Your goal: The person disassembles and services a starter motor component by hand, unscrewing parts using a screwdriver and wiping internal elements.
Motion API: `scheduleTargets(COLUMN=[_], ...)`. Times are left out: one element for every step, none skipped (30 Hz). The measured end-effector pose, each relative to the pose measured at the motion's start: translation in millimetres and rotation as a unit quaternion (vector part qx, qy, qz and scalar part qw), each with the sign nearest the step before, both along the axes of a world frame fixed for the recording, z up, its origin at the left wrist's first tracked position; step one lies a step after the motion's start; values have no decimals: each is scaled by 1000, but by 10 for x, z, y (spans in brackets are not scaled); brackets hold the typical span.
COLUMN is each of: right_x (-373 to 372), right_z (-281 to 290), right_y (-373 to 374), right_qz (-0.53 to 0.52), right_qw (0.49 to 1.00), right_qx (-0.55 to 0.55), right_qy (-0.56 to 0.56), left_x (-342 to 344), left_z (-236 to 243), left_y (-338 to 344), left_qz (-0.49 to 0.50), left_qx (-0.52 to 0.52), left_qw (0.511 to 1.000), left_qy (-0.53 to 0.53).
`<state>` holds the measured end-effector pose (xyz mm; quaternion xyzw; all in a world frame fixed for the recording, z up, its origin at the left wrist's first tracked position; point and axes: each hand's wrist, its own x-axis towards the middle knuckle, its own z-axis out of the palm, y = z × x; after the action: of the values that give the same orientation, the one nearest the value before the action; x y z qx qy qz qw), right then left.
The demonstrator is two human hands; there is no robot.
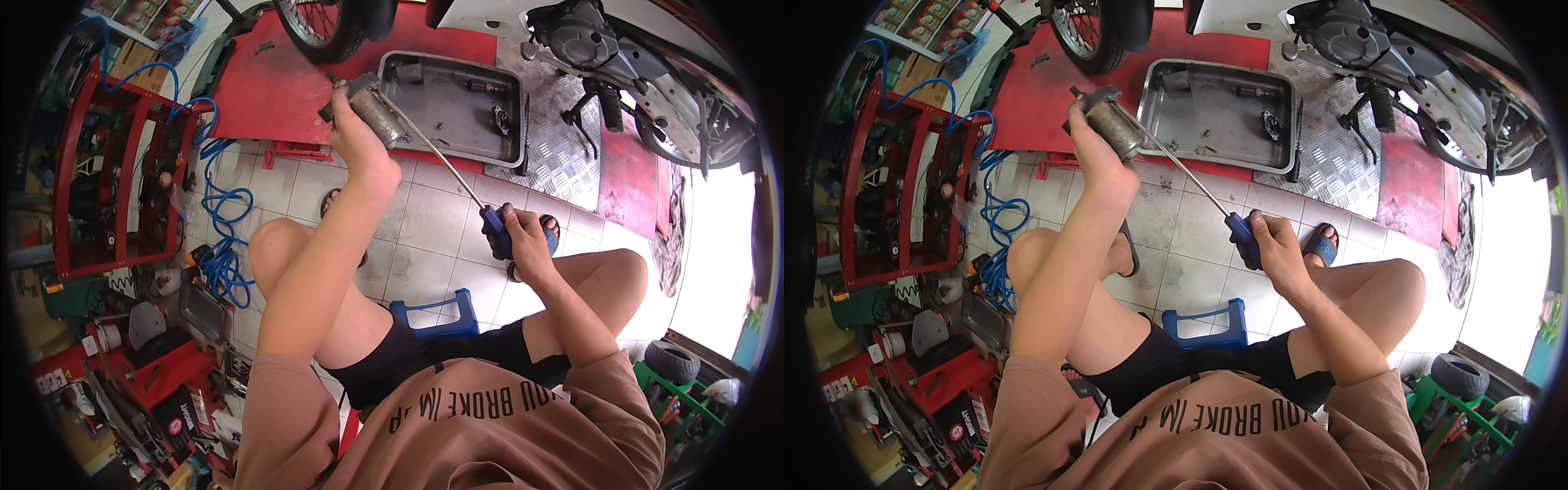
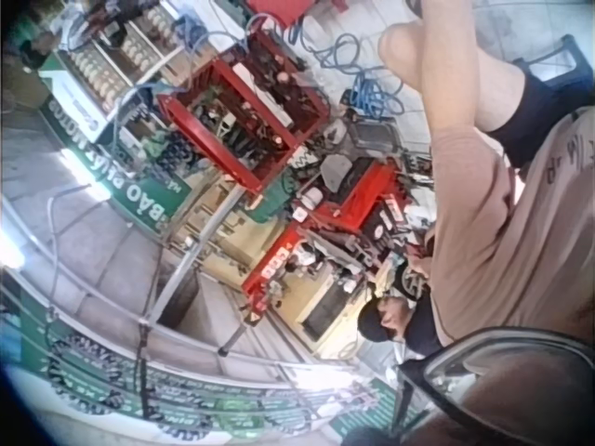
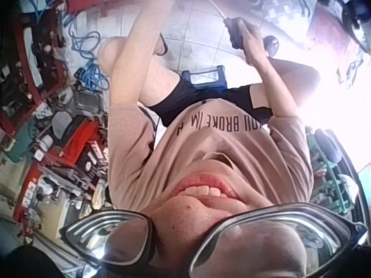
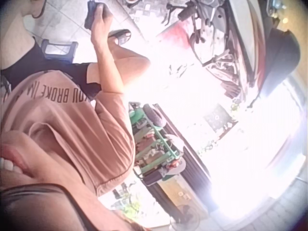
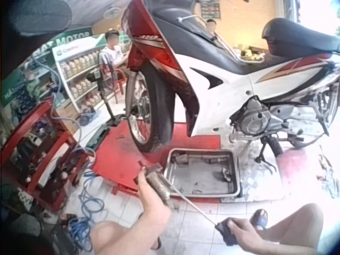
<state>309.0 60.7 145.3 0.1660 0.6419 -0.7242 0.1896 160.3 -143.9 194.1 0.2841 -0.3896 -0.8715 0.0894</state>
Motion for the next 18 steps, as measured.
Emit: scheduleTargets(right_x=[11,-16,-11,-6,-1,-6,-13,-17,-21,1,-2,-6,-8,-13,-12,-16,-17,-19], right_z=[-4,128,136,134,138,21,17,23,48,116,145,162,164,88,76,83,92,155], right_y=[-27,-97,-97,-89,-62,-10,4,0,-11,-66,-68,-70,-73,-62,-47,-44,-55,-76], right_qz=[-19,-9,14,37,58,53,33,15,-4,-13,18,49,79,58,32,6,-21,-29], right_qw=[1000,999,998,995,990,992,998,999,998,999,999,994,985,991,998,1000,998,996], right_qx=[-14,-28,4,36,70,44,10,-25,-59,-43,4,52,99,52,19,-15,-50,-68], right_qy=[-2,43,64,86,108,102,61,18,-25,20,51,82,113,111,60,10,-41,-41], left_x=[3,14,16,13,6,2,-2,3,6,9,12,14,16,8,1,-4,-4,1], left_z=[11,15,13,9,11,11,10,0,-6,-8,-5,-3,0,2,-23,-68,-70,-64], left_y=[10,-1,-10,-18,-9,1,12,12,12,13,6,-4,-17,-18,-17,-15,-15,-13], left_qz=[-3,-4,-3,-1,-1,-4,-7,-8,-8,-7,-6,-7,-8,-12,-22,-33,-45,-46], left_qx=[2,2,3,4,6,1,-3,-8,-6,-3,-2,1,4,8,3,-2,-8,-8], left_qw=[1000,1000,1000,1000,1000,1000,1000,1000,1000,1000,1000,1000,1000,1000,1000,999,999,999], left_qy=[1,0,-5,-11,-15,-14,-14,-14,-14,-14,-14,-18,-21,-24,-16,-9,-2,-4])
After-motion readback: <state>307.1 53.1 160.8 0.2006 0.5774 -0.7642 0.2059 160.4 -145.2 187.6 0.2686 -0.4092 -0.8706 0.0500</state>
